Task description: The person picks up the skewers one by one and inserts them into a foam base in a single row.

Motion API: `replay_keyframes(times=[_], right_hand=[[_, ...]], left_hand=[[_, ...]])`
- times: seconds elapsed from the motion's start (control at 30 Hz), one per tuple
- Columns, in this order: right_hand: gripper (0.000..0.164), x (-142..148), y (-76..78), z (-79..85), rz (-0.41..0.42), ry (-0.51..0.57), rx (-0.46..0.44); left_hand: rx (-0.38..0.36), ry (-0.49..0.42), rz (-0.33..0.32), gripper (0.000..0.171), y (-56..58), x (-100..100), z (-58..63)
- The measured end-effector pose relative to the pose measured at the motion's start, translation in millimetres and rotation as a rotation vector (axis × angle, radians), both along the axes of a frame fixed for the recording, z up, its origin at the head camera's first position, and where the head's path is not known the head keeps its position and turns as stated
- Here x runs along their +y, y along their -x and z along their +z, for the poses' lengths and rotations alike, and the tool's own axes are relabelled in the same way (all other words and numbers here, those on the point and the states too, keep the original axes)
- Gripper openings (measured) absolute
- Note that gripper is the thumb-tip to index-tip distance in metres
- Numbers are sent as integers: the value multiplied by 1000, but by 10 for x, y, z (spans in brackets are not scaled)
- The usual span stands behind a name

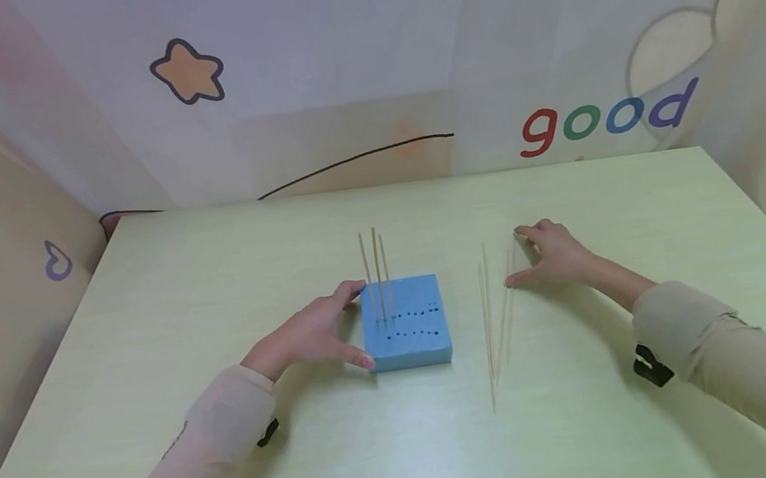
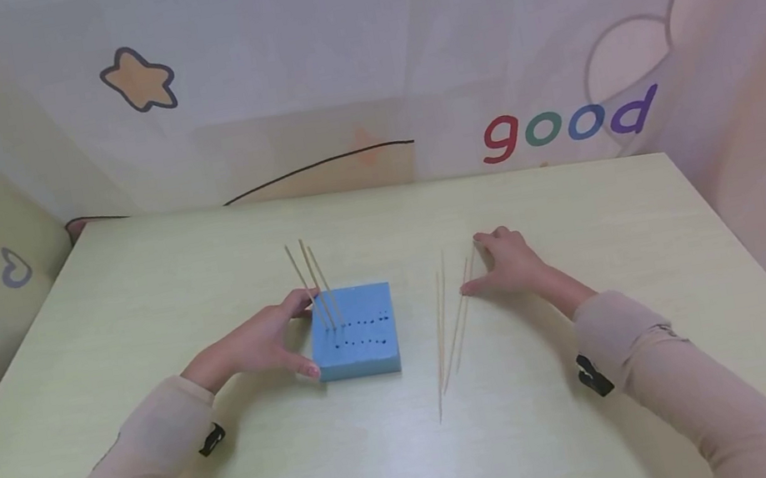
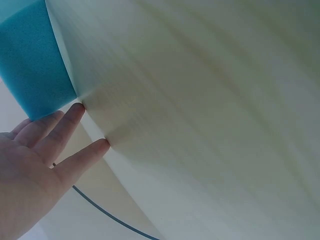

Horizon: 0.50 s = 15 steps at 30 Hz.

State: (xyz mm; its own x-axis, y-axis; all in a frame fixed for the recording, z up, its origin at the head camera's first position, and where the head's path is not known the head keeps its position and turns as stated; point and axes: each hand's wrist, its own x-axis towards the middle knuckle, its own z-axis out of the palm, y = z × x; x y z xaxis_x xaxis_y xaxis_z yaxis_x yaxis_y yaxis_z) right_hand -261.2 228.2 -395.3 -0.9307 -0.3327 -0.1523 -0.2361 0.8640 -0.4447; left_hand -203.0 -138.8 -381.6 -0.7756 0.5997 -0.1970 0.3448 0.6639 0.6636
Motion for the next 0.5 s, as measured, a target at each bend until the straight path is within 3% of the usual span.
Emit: replay_keyframes(times=[0.5], right_hand=[[79, -26, -4, 2, -6, 24, 20]], left_hand=[[8, -1, -3, 107, -10, -2, 5]])
